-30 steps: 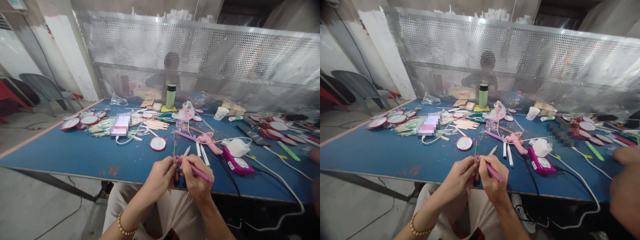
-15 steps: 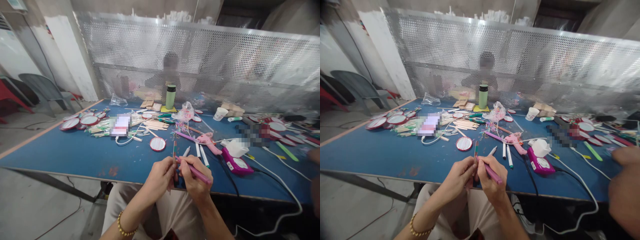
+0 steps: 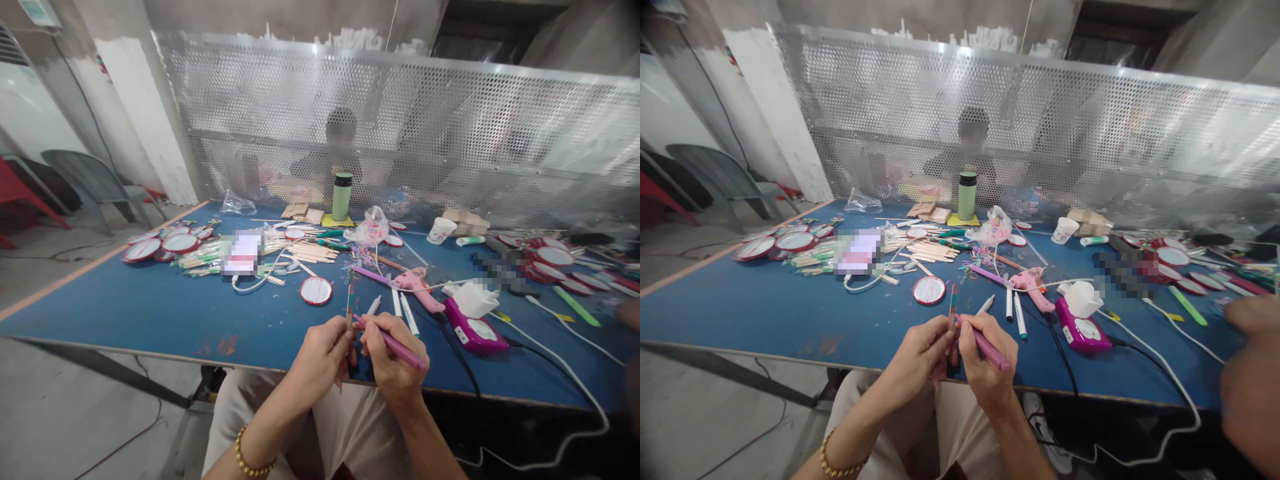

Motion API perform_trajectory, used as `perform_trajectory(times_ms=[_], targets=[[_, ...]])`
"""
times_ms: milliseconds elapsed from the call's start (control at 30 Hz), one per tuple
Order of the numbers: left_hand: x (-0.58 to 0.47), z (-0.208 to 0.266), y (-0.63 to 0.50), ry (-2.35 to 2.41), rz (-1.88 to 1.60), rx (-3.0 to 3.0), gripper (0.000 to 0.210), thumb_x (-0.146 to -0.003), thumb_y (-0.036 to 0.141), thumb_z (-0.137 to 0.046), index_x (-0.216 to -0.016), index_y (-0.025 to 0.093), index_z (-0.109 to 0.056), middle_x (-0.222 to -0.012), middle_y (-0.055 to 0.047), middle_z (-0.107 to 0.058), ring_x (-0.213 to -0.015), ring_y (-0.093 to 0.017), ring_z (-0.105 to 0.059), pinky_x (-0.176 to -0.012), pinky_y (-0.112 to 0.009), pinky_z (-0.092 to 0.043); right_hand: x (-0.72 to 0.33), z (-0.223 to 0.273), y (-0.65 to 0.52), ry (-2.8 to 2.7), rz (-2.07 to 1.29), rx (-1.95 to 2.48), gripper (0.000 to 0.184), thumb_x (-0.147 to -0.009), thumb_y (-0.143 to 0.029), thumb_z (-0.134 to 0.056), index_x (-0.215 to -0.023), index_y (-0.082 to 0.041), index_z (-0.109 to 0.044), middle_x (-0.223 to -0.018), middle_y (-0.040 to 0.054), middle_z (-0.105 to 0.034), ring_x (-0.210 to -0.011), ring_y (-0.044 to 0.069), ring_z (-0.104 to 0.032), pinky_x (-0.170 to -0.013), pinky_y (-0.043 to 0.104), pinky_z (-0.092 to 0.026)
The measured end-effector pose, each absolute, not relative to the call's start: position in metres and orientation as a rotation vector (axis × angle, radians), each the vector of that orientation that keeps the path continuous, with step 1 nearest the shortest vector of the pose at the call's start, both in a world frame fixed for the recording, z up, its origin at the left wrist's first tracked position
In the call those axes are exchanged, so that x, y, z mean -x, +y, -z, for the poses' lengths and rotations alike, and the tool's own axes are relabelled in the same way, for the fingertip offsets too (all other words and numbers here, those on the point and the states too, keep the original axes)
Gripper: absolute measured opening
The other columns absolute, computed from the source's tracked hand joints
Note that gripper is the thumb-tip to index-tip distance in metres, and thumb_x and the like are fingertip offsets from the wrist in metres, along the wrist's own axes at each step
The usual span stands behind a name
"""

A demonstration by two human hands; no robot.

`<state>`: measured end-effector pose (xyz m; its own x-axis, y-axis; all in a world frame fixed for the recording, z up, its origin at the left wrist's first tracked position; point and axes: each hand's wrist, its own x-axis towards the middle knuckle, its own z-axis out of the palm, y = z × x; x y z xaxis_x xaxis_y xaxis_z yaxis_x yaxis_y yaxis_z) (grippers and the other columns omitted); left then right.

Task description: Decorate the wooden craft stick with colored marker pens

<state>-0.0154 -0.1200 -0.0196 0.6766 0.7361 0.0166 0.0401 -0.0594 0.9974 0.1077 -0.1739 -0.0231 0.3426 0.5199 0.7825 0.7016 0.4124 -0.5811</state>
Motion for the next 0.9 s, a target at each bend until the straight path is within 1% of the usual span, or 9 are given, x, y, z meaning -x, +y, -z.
perform_trajectory(times_ms=[300, 500, 900], targets=[[0.0153, 0.0185, -0.1192, 0.664, -0.650, -1.555, 0.040, -0.093, 0.056, -0.045, -0.075, 0.020, -0.049, -0.057, 0.003, -0.054, -0.040, -0.009, -0.047, -0.040, -0.020, -0.035, -0.1068, 0.0202, -0.1746, -1.333, 0.175, 1.235, 0.014, -0.092, -0.016, -0.057, -0.085, -0.020, -0.068, -0.071, 0.0000, -0.072, -0.045, 0.010, -0.060, -0.044, 0.021, -0.051], [0.0155, 0.0182, -0.1200, 0.649, -0.662, -1.533, 0.040, -0.092, 0.057, -0.046, -0.076, 0.020, -0.049, -0.057, 0.004, -0.053, -0.039, -0.009, -0.046, -0.040, -0.020, -0.035, -0.1065, 0.0220, -0.1743, -1.315, 0.144, 1.243, 0.014, -0.093, -0.018, -0.057, -0.086, -0.020, -0.069, -0.071, 0.0002, -0.071, -0.049, 0.011, -0.063, -0.049, 0.022, -0.054], [0.0163, 0.0180, -0.1195, 0.651, -0.647, -1.530, 0.040, -0.092, 0.057, -0.047, -0.078, 0.020, -0.051, -0.058, 0.003, -0.055, -0.039, -0.008, -0.047, -0.038, -0.020, -0.035, -0.1074, 0.0222, -0.1744, -1.304, 0.159, 1.231, 0.014, -0.093, -0.017, -0.057, -0.085, -0.020, -0.068, -0.071, 0.0001, -0.072, -0.049, 0.011, -0.064, -0.049, 0.022, -0.055]])
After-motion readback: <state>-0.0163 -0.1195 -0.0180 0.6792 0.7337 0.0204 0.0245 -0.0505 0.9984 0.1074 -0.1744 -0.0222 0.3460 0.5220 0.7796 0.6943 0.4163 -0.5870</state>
